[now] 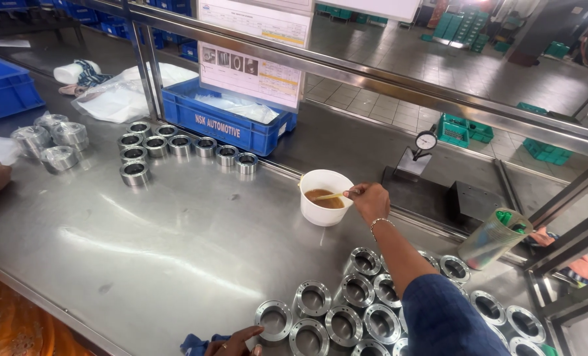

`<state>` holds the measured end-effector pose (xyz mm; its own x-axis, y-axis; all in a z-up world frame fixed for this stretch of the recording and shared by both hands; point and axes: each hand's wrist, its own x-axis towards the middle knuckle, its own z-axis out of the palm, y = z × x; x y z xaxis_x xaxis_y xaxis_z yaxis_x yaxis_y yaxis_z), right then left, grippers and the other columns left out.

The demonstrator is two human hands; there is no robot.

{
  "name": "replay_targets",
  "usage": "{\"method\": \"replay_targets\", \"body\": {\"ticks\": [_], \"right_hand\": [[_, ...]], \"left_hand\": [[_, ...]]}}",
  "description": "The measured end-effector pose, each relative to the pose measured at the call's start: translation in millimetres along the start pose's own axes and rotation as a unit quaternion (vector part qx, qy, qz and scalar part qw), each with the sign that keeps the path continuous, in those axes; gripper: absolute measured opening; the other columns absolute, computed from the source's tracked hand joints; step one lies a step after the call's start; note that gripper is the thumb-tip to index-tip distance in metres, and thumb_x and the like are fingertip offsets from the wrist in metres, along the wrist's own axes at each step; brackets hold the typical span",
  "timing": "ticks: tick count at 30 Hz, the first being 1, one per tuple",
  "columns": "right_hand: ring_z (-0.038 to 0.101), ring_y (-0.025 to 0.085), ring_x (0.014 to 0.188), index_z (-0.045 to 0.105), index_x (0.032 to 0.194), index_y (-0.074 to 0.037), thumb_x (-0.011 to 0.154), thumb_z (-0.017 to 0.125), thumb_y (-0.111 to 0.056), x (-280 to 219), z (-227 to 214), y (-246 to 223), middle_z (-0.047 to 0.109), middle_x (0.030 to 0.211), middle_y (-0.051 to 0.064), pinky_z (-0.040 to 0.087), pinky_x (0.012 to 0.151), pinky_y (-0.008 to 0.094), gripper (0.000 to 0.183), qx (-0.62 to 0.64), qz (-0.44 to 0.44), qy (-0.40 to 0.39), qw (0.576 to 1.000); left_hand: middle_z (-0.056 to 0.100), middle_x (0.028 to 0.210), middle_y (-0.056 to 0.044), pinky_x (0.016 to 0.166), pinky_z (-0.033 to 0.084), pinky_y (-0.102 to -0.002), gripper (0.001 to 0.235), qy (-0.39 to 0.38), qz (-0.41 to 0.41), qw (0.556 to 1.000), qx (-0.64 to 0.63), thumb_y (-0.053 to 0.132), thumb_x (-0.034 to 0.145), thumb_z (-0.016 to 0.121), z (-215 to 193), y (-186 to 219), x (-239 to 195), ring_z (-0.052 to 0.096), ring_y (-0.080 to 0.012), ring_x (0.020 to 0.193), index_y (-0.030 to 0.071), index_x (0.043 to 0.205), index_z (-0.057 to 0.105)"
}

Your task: The recorder uses a marker to label or mark several circular metal rings and then uses a dipstick to apply fluid to them.

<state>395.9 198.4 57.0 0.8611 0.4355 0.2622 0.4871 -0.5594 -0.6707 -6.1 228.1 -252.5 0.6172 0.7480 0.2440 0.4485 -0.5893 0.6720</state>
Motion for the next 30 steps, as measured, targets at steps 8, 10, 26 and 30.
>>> {"method": "replay_targets", "body": {"ticks": [8, 10, 26, 30], "right_hand": [[0.077, 0.018, 0.081, 0.082, 0.097, -0.019, 0.076, 0.088, -0.037, -13.9, -34.5, -6.5, 0.080, 0.088, 0.004, 0.059, 0.075, 0.034, 0.028, 0.036, -0.057, 0.017, 0.998], [0.076, 0.019, 0.081, 0.082, 0.097, -0.019, 0.079, 0.088, -0.037, -26.2, -52.0, -15.5, 0.079, 0.089, 0.004, 0.057, 0.073, 0.036, 0.027, 0.030, -0.057, 0.040, 0.997], [0.068, 0.012, 0.078, 0.070, 0.113, -0.003, 0.097, 0.071, -0.027, -215.9, -148.1, 15.0, 0.077, 0.097, 0.007, 0.052, 0.062, 0.024, 0.028, 0.306, 0.104, -0.097, 0.941], [0.070, 0.013, 0.077, 0.073, 0.110, -0.003, 0.094, 0.071, -0.026, -265.1, -123.6, 18.7, 0.080, 0.096, 0.008, 0.054, 0.064, 0.024, 0.028, 0.311, 0.112, -0.143, 0.933]], "left_hand": [[0.064, 0.057, 0.004, 0.085, 0.046, -0.033, 0.043, -0.061, -0.024, 0.997, -0.044, 0.034, 0.090, 0.069, -89.1, 86.5, -7.3, 0.069, -0.0058, 0.058, 0.027, 0.133, 0.066], [0.063, 0.055, 0.002, 0.085, 0.048, -0.034, 0.042, -0.043, -0.016, 0.997, -0.061, 0.030, 0.090, 0.069, -115.9, 115.0, -13.1, 0.069, -0.0082, 0.057, 0.026, 0.131, 0.067], [0.069, 0.098, -0.005, 0.101, 0.038, -0.044, 0.081, -0.044, -0.021, 0.998, -0.028, 0.039, 0.080, 0.081, -198.1, 206.4, -24.5, 0.066, -0.0238, 0.094, 0.014, 0.146, 0.042], [0.070, 0.096, -0.005, 0.102, 0.038, -0.043, 0.078, -0.058, -0.021, 0.998, -0.007, 0.039, 0.084, 0.078, -195.1, 202.2, -23.2, 0.066, -0.0237, 0.095, 0.012, 0.146, 0.040]]}}
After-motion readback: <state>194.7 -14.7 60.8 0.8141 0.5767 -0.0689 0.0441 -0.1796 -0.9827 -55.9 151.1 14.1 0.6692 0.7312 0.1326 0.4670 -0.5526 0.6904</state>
